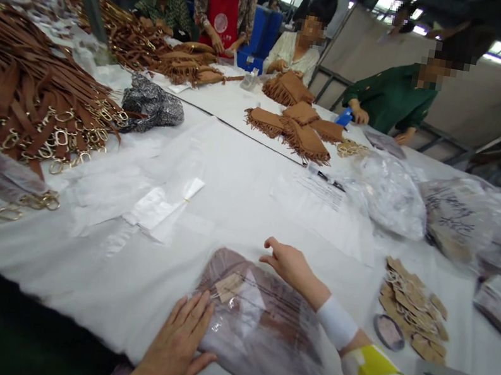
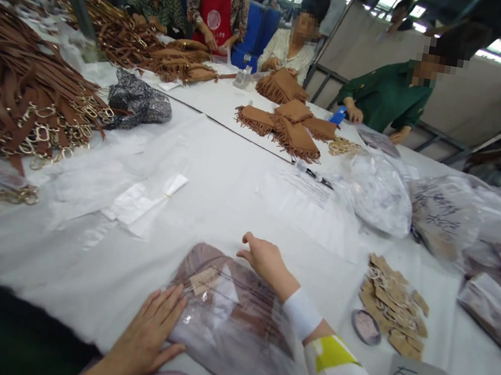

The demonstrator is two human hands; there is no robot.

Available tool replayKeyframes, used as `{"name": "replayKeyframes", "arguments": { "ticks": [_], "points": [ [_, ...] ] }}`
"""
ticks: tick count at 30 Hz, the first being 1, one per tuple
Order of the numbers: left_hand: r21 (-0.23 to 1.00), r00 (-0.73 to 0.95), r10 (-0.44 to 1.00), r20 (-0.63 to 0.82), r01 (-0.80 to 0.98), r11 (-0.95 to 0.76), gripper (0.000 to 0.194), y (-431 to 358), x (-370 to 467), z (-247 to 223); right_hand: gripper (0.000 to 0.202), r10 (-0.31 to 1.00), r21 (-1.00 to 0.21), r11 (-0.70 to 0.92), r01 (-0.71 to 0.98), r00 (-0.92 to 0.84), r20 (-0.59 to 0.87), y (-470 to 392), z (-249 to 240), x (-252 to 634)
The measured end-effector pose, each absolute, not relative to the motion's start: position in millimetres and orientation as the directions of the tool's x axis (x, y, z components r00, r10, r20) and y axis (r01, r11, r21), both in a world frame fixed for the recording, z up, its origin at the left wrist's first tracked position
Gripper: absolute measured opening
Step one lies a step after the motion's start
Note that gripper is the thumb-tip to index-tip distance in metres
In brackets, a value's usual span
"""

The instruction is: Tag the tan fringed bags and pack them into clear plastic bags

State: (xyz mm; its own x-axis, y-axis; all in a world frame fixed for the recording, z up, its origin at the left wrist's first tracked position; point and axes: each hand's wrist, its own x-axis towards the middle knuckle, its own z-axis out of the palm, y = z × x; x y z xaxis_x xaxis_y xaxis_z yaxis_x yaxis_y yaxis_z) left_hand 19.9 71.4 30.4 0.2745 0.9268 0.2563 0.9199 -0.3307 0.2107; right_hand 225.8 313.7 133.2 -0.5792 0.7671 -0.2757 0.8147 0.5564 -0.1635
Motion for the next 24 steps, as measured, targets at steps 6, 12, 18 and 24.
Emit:
{"name": "replayKeyframes", "arguments": {
  "ticks": [6,12,18,24],
  "points": [
    [0.284,0.251,0.933,0.257,0.904,-0.321,0.071,69,19,25,0.038,0.972,-0.379,0.224,0.898,-0.234,0.020,235,140,331],
    [0.603,-0.110,0.961,0.254,0.795,-0.069,0.051,75,7,27,0.052,0.945,-0.490,0.036,0.871,0.130,0.300,138,116,378],
    [0.771,-0.291,0.951,0.104,0.628,0.108,0.053,102,1,44,0.057,0.905,-0.353,0.087,0.932,0.073,0.418,132,66,355],
    [0.479,-0.185,0.977,0.104,0.870,0.114,0.050,123,11,41,0.061,0.917,-0.301,-0.016,0.953,0.134,0.375,154,21,361]
  ]
}}
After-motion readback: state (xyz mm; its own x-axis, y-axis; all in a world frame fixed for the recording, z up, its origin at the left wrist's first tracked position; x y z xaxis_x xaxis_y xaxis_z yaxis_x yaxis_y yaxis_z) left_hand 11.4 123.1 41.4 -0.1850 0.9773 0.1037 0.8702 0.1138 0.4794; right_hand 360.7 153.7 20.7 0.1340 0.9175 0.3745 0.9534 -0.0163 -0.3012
